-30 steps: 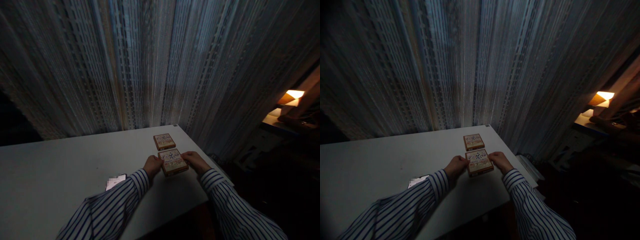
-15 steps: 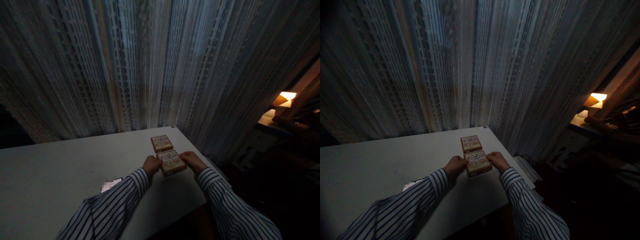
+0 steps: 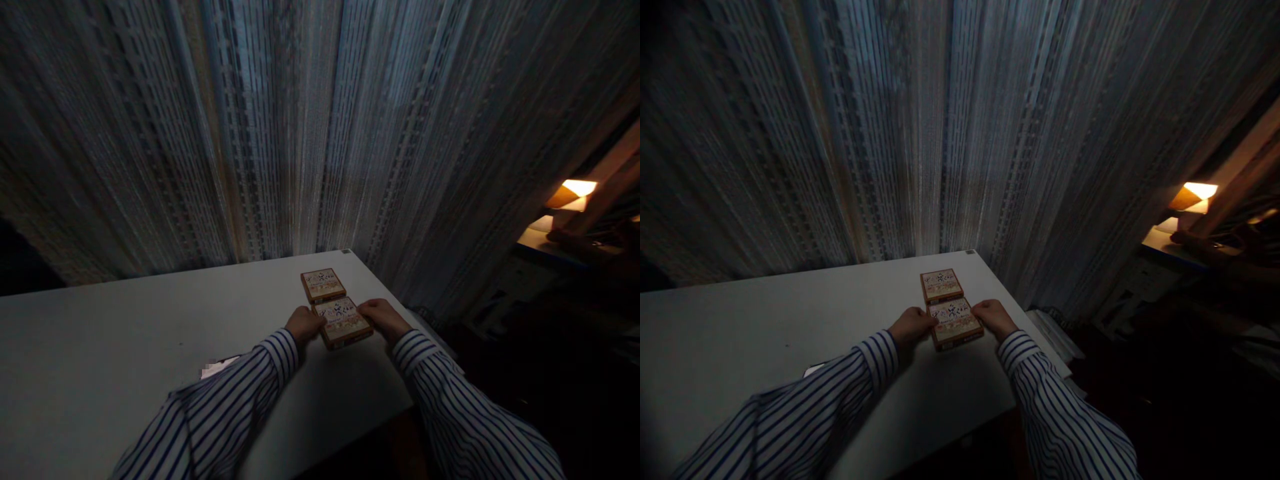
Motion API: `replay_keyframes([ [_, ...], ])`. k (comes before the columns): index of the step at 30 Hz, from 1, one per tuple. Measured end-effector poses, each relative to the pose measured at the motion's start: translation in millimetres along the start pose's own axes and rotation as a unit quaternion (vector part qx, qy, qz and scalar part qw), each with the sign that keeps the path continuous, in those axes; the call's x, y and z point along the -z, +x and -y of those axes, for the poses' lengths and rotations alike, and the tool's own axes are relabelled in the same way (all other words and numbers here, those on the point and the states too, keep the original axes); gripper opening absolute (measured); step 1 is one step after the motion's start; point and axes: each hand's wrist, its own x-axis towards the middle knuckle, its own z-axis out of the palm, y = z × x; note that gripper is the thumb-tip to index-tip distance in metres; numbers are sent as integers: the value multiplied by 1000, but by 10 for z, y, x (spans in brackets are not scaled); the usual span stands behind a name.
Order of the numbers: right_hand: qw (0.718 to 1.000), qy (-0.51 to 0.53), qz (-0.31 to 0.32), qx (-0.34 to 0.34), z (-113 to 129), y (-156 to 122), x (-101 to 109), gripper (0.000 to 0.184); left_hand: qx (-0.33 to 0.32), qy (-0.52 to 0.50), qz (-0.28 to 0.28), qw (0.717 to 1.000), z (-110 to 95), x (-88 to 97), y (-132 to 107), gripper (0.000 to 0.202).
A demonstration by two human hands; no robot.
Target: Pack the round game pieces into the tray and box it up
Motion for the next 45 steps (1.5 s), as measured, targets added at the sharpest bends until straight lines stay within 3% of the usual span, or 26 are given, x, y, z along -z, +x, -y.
replay_keyframes([
  [12, 999, -33, -10, 6, 10, 1, -5, 7, -18, 72, 75, 994, -196, 114, -135, 12],
  [21, 999, -47, -22, 0, 57, -23, -17, 9, -62, 130, 109, 984, -197, 152, -85, 19],
  [35, 995, -98, -23, 21, 12, 12, -21, 8, -94, 195, 53, 975, -105, 120, -40, 19],
  [45, 974, -214, -39, 64, 18, 11, -5, 16, -100, 207, 36, 973, -106, 107, -83, 17],
])
